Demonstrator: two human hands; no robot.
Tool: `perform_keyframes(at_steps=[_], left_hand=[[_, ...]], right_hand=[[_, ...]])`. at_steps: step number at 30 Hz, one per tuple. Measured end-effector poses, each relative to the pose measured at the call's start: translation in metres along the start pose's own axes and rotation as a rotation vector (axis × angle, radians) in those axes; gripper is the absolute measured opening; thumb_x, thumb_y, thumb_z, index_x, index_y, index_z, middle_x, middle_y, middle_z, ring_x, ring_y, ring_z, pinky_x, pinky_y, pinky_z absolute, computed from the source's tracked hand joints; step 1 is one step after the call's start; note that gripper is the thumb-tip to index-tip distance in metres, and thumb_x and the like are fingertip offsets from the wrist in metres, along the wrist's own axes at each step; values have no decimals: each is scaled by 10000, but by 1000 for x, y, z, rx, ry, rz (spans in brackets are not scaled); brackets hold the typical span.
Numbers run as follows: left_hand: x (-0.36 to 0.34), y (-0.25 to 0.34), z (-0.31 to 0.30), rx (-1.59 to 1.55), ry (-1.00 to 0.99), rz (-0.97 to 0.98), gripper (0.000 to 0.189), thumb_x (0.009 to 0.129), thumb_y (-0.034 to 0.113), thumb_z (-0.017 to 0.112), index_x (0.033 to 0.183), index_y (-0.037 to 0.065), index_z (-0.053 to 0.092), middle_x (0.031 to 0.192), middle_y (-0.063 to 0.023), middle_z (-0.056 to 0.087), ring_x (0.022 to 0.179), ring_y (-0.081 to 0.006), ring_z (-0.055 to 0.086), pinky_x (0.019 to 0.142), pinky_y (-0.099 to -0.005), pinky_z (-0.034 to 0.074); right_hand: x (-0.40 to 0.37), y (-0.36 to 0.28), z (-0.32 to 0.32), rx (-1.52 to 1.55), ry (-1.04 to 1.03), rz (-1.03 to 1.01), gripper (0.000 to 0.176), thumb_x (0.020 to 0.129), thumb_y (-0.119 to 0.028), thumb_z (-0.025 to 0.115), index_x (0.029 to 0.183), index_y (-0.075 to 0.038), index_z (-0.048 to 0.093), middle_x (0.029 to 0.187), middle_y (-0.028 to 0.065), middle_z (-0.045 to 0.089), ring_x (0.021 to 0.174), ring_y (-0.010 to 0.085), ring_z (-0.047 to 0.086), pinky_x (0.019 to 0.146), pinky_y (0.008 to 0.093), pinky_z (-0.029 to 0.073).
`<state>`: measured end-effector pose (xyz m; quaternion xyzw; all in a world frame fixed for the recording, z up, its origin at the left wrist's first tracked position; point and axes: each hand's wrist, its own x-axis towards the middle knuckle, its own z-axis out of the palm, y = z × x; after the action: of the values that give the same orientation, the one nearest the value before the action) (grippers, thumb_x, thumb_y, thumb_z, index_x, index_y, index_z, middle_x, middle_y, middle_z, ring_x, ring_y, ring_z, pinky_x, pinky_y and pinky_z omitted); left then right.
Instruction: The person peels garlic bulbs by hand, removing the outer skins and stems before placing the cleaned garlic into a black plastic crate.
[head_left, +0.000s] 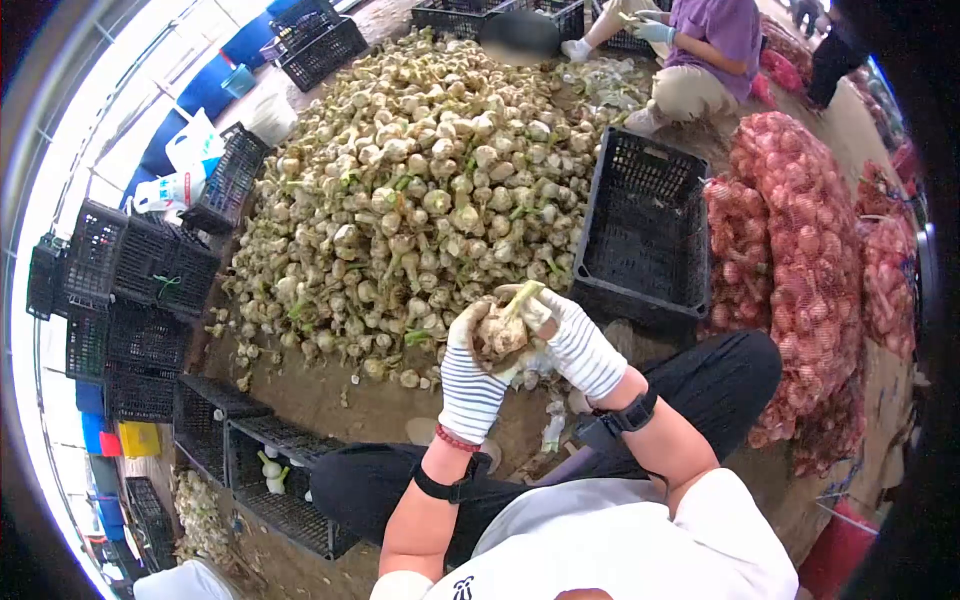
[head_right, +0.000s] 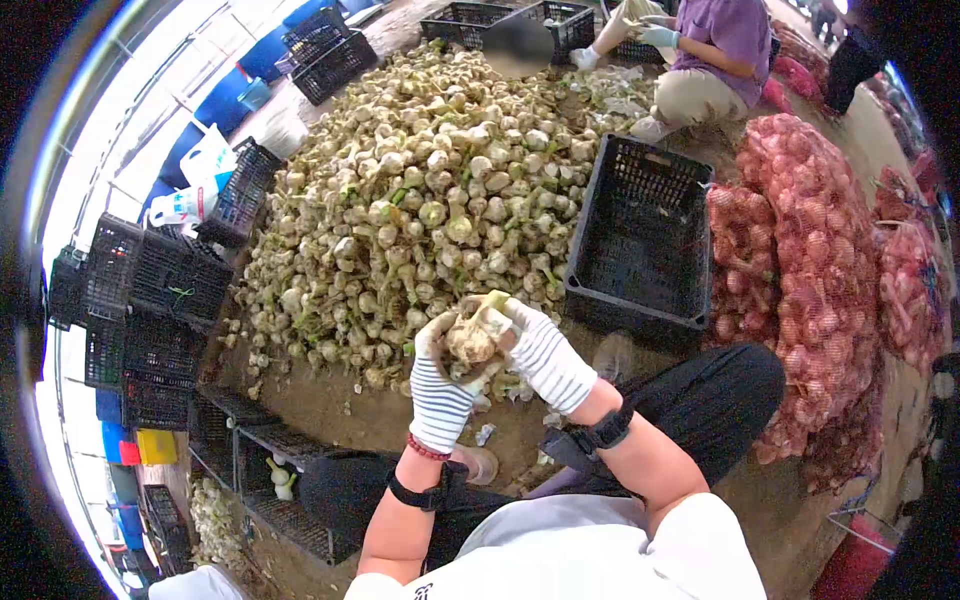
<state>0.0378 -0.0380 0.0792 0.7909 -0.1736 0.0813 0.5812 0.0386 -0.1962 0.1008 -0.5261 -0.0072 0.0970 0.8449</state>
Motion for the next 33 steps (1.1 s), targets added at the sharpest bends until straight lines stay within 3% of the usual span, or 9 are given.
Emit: perform_keyframes(at_steps=[9,16,19,22,23,26,29,32,33], left_hand=[[-9,1,-3,-82,19,-154,736,676,98,873,1278,32,455,1235,-112,545,1108,-202,567,970,-330,491],[-15,-6,-14,-215,-46,-260,726,685,177,874,1263,34,459,1195,-106,550,1092,-205,558,957,-345,495],[-20,-8,-16,-926,-78,-561,614,845,249,741,1332,48,424,1233,-118,567,1079,-194,604,883,-326,539],[-17,-3,-27,-1163,-30,-789,533,936,343,619,1348,66,426,1225,-100,579,1040,-184,623,836,-303,554],[-17,-4,-20,-1074,7,-760,511,982,452,496,1352,101,459,1174,-75,607,978,-171,632,730,-309,569],[-15,-26,-21,-627,34,-672,494,989,447,495,1335,96,477,1145,-74,608,921,-157,623,708,-301,552],[-23,-65,-10,-306,135,-385,268,1009,200,518,1228,50,558,1129,-76,600,978,-171,593,872,-306,495],[-24,-24,-27,76,96,-223,223,936,106,624,1136,9,606,1141,-95,628,995,-159,601,869,-304,496],[-26,-30,-27,-52,73,-244,219,917,99,646,1116,13,615,1104,-85,640,970,-152,605,858,-296,498]], right_hand=[[1,0,4,-444,44,-27,177,964,-119,570,1110,-23,597,970,33,631,918,110,564,837,256,474],[-1,-1,-13,-542,-127,-82,239,956,-93,544,1170,-3,598,962,6,630,835,86,530,744,246,466],[-8,-7,-14,-433,-115,68,265,964,-128,556,1195,-6,601,1004,-24,641,872,49,540,777,218,467],[-17,-4,-16,-401,-94,132,276,973,-176,577,1185,-2,615,1015,-29,655,865,36,556,786,214,475],[-22,-4,-15,-273,-76,192,280,968,-180,589,1176,4,619,1011,-18,661,868,43,575,789,216,484],[-26,4,-9,-38,-35,272,292,955,-185,612,1170,13,623,1006,12,678,886,63,626,787,217,515],[-28,10,-3,91,37,243,256,955,-129,587,1172,3,625,984,6,677,864,57,627,734,192,514],[-28,17,4,-141,154,221,236,942,-84,564,1150,5,632,934,-2,668,808,57,603,706,197,499],[-30,17,12,-297,120,90,234,923,-69,560,1135,-14,643,872,-18,646,693,53,545,627,203,462]])
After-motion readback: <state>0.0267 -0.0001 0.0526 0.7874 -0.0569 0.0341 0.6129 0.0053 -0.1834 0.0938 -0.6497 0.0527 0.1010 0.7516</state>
